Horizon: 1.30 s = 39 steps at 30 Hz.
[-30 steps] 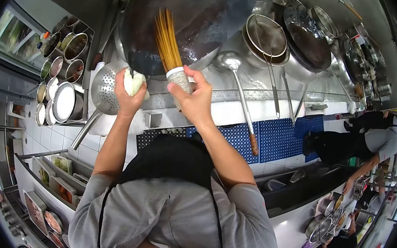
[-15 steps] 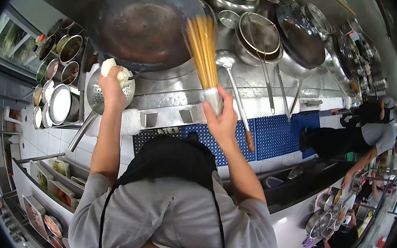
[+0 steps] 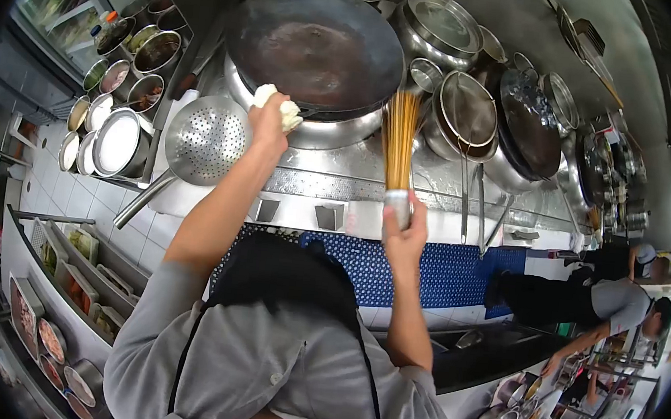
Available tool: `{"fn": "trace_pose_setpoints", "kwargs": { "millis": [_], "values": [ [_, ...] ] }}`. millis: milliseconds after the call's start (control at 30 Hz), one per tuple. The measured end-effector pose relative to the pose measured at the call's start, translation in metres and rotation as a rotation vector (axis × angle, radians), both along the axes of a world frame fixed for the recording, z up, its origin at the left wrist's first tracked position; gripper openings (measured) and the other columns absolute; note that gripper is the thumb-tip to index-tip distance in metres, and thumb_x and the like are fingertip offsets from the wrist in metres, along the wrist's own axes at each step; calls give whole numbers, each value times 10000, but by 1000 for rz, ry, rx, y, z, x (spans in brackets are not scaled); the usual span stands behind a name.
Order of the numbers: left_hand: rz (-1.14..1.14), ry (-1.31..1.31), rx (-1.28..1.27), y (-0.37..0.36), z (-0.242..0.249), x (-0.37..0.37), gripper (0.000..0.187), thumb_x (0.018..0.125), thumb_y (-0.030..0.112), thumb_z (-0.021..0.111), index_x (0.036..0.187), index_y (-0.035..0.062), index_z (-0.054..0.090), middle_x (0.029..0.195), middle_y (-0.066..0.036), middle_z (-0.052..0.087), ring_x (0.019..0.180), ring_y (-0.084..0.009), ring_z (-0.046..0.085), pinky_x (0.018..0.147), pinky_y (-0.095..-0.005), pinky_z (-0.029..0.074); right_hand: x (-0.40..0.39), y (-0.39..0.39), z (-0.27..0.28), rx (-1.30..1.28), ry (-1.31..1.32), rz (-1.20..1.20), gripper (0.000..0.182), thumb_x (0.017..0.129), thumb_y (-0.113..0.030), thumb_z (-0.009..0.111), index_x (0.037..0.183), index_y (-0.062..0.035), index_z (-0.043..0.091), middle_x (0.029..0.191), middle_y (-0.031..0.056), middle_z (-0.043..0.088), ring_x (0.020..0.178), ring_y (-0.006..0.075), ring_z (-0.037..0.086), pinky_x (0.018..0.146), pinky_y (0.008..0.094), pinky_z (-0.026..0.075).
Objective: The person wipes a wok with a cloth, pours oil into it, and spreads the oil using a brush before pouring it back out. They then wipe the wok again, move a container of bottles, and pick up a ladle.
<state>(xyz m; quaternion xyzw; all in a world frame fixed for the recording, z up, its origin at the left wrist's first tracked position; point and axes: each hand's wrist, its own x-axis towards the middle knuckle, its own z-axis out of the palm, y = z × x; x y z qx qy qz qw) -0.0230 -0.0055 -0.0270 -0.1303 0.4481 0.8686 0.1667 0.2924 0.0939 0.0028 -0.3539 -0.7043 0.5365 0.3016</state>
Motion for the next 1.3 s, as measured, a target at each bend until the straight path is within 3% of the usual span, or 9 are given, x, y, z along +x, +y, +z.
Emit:
{"fn": "trace_pose_setpoints", "kwargs": {
  "millis": [267, 400, 467, 633, 833, 967, 1067, 1167, 1300],
  "values": [
    [-32, -135, 1, 15, -4, -1, 217, 820, 129, 687, 1007, 86, 585, 838, -83, 646, 658, -228, 663, 483, -373, 518, -171, 83, 127, 582, -495, 588, 565, 792, -302, 784, 1320, -156, 650, 1102, 179, 733, 1054, 340, 701, 946, 403, 513],
    [-100, -202, -11, 7, 13, 2, 242, 831, 144, 694, 1037, 85, 583, 845, -80, 646, 667, -234, 659, 489, -371, 517, -288, 203, 74, 991, -706, 1048, 483, 805, -306, 749, 1261, -157, 695, 1053, 179, 737, 1068, 347, 699, 928, 423, 545],
    [-161, -183, -6, 6, 7, -2, 271, 826, 158, 708, 1056, 91, 582, 855, -74, 645, 693, -240, 662, 537, -392, 544, -329, 203, 104, 1256, -1019, 460, 386, 843, -297, 709, 1186, -118, 713, 1103, 187, 730, 1035, 352, 709, 903, 446, 562],
    [-122, -233, -32, 6, 19, 3, 322, 797, 170, 731, 1066, 88, 573, 896, -73, 657, 750, -222, 683, 574, -401, 571, -400, 183, 70, 947, -570, -68, 373, 862, -285, 697, 1173, -79, 685, 1117, 206, 721, 1011, 392, 712, 859, 477, 576],
    [-152, -268, -9, 7, 10, -1, 322, 799, 173, 739, 1059, 86, 571, 870, -81, 656, 725, -226, 679, 543, -397, 558, -342, 67, 66, 344, -615, 774, 615, 720, -367, 816, 1247, -80, 685, 1166, 232, 706, 1147, 404, 654, 1002, 460, 514],
    [-149, -295, -2, 8, 14, -3, 306, 806, 165, 734, 1040, 67, 563, 840, -86, 639, 657, -232, 659, 509, -387, 546, -295, 151, 74, 683, -669, 1042, 619, 725, -405, 832, 1262, -132, 694, 1173, 188, 719, 1129, 355, 676, 1023, 416, 501],
    [-203, -291, -6, 5, 12, -3, 285, 846, 186, 712, 1086, 89, 592, 941, -87, 655, 804, -253, 669, 623, -406, 547, -333, 233, 101, 1263, -1027, 471, 458, 802, -337, 780, 1202, -129, 702, 1074, 149, 745, 973, 323, 730, 856, 433, 581],
    [-174, -242, -16, 8, 12, 0, 282, 841, 182, 710, 1076, 79, 592, 926, -93, 657, 805, -258, 664, 635, -409, 535, -385, 216, 80, 1000, -528, -6, 616, 885, -343, 697, 1421, -107, 504, 985, 228, 726, 908, 396, 723, 801, 497, 575],
    [-172, -237, 33, 9, -5, 1, 273, 827, 187, 724, 1029, 64, 587, 872, -104, 656, 671, -240, 667, 491, -375, 532, -433, 130, 25, 543, -612, 406, 565, 785, -330, 770, 1233, -7, 651, 1025, 247, 728, 869, 374, 742, 679, 470, 607]
  ]
}}
